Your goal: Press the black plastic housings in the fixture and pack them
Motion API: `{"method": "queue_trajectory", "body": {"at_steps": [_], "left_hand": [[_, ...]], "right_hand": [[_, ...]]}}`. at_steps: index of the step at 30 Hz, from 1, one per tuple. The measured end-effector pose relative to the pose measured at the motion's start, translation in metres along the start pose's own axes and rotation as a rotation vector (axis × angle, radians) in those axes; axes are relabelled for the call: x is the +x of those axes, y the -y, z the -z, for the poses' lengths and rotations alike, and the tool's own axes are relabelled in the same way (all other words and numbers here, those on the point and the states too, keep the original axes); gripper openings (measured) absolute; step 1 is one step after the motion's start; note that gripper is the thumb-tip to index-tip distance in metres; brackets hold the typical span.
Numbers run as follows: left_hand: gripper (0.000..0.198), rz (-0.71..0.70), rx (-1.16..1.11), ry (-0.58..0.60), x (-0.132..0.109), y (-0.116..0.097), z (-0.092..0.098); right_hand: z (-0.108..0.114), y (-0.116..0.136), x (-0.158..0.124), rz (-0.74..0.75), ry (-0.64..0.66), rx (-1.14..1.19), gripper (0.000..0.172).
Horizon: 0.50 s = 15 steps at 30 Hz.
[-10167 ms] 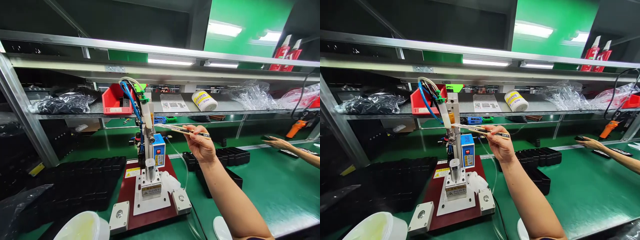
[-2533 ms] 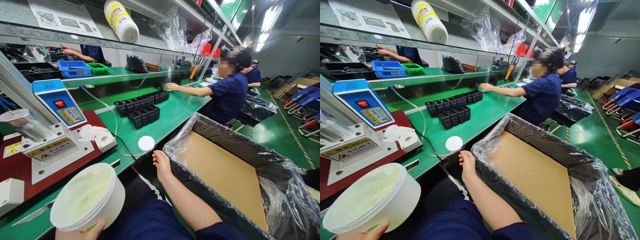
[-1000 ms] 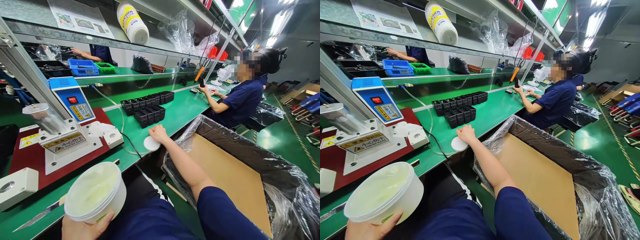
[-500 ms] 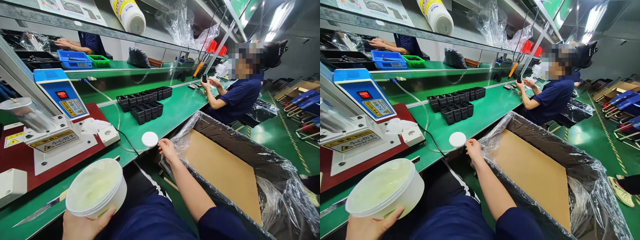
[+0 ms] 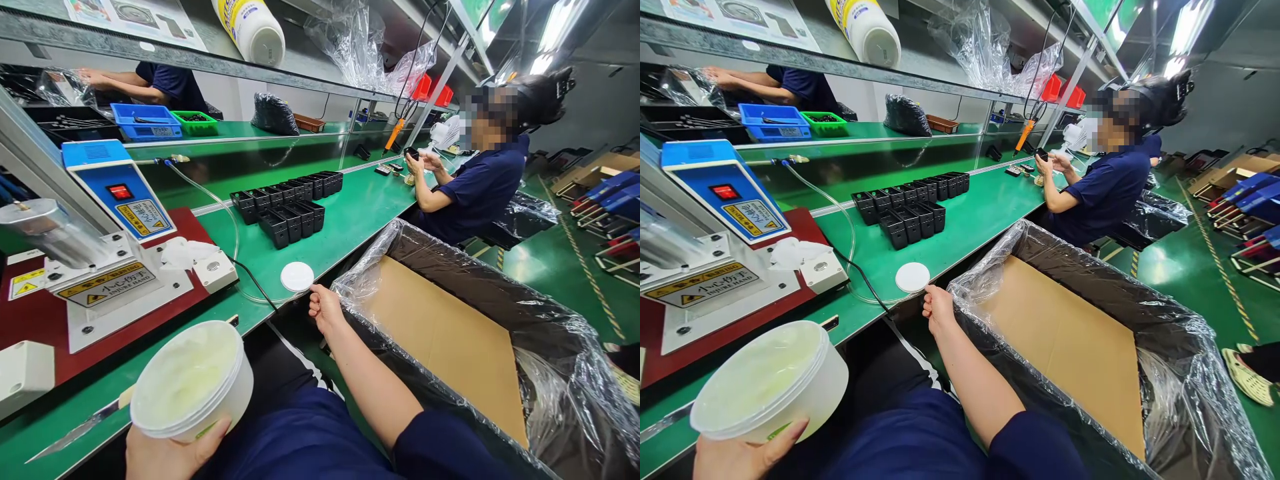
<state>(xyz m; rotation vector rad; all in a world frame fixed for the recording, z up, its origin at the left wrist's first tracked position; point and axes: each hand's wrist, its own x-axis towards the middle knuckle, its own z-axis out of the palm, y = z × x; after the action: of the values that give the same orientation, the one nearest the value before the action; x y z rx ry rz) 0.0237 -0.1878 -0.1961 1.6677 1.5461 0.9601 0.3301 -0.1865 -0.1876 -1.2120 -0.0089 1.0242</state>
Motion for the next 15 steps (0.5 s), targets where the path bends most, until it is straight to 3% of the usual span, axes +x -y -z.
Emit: {"method": "queue_trajectory", "body": {"at_steps": [4,11,15], "left_hand": [[0.073,-0.016,0.029,0.039,-0.002,0.0,0.002],[0.065,-0.014,-0.031,-0.053,-0.011,-0.021,-0.004],[0.066,0.031,-0.044,-0.009,-0.006,-0.016,-0.004]], "right_hand": [[-0.004,0.001,0.001,0.003,-0.003,0.078,0.026],[-0.002,-0.001,-0.003,0.042,-0.036,0.165,0.033],[0.002,-0.006,-0.005,0.051,-0.063,0.189,0.031]]}}
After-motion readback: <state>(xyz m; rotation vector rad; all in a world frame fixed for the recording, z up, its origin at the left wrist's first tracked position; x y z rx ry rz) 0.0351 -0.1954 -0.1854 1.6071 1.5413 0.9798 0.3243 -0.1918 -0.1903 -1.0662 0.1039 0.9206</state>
